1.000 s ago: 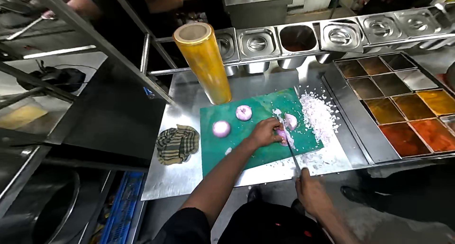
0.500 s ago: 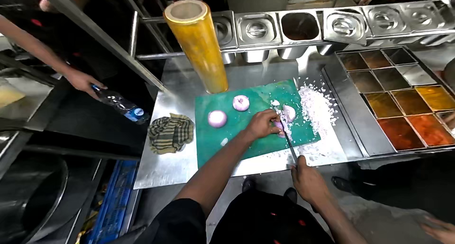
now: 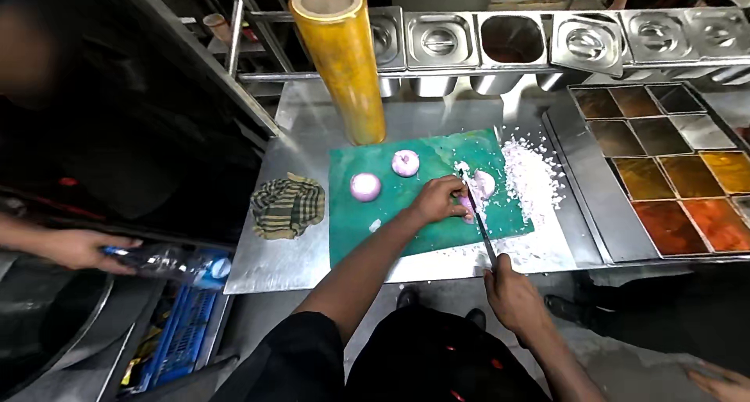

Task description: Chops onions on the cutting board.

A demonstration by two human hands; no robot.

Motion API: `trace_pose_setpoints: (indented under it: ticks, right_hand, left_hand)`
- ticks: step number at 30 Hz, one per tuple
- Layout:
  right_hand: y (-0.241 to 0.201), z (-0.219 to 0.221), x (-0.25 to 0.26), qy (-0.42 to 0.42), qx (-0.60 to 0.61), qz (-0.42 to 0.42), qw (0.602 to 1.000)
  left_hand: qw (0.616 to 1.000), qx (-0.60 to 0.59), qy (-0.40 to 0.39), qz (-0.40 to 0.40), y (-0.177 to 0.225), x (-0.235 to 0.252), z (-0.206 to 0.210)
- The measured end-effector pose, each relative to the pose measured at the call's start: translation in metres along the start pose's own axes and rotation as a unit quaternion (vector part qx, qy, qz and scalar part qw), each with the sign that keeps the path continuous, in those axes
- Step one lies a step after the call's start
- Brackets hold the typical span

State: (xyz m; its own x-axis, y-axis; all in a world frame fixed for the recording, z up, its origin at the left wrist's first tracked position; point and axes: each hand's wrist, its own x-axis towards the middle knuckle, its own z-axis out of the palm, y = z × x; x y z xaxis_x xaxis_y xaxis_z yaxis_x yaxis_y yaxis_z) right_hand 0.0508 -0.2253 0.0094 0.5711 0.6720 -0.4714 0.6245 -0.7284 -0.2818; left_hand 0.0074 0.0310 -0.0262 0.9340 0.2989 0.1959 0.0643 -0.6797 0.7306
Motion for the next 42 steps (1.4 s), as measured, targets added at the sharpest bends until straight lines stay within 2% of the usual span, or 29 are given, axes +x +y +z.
trace_pose_setpoints:
  ticks: [3,9,16,23,28,35,42]
  right_hand:
    - [-0.002,-0.002,0.006,-0.018,-0.006,0.005,1.000]
    - [0.020,0.040,-0.009,-0.038,0.020,0.024,0.999]
    - [0.007,0.007,-0.009,0.035,0.006,-0.007,0.999]
    - [0.004,0.003,-0.004,0.015,-0.019,-0.006,1.000]
    - [-0.005,-0.002,0.017,-0.017,-0.014,0.004,1.000]
    - [0.019,0.042,-0.005,-0.033,0.001,0.022,0.999]
    - [0.007,0.011,-0.013,0.021,-0.004,0.002,1.000]
  left_hand:
    - [1.000,0.000,0.001,0.006,-0.002,0.000,0.001]
    - [1.000,-0.003,0.003,0.005,-0.004,0.001,0.002]
    - [0.999,-0.021,0.037,0.017,-0.009,-0.004,0.008]
    - [0.999,-0.022,0.030,0.001,-0.005,-0.005,0.006]
    - [0.999,-0.019,0.031,0.017,-0.006,-0.003,0.006]
    - [1.000,0.001,0.007,0.011,-0.007,0.000,0.003]
    - [1.000,-0.011,0.018,-0.002,-0.006,-0.004,0.004]
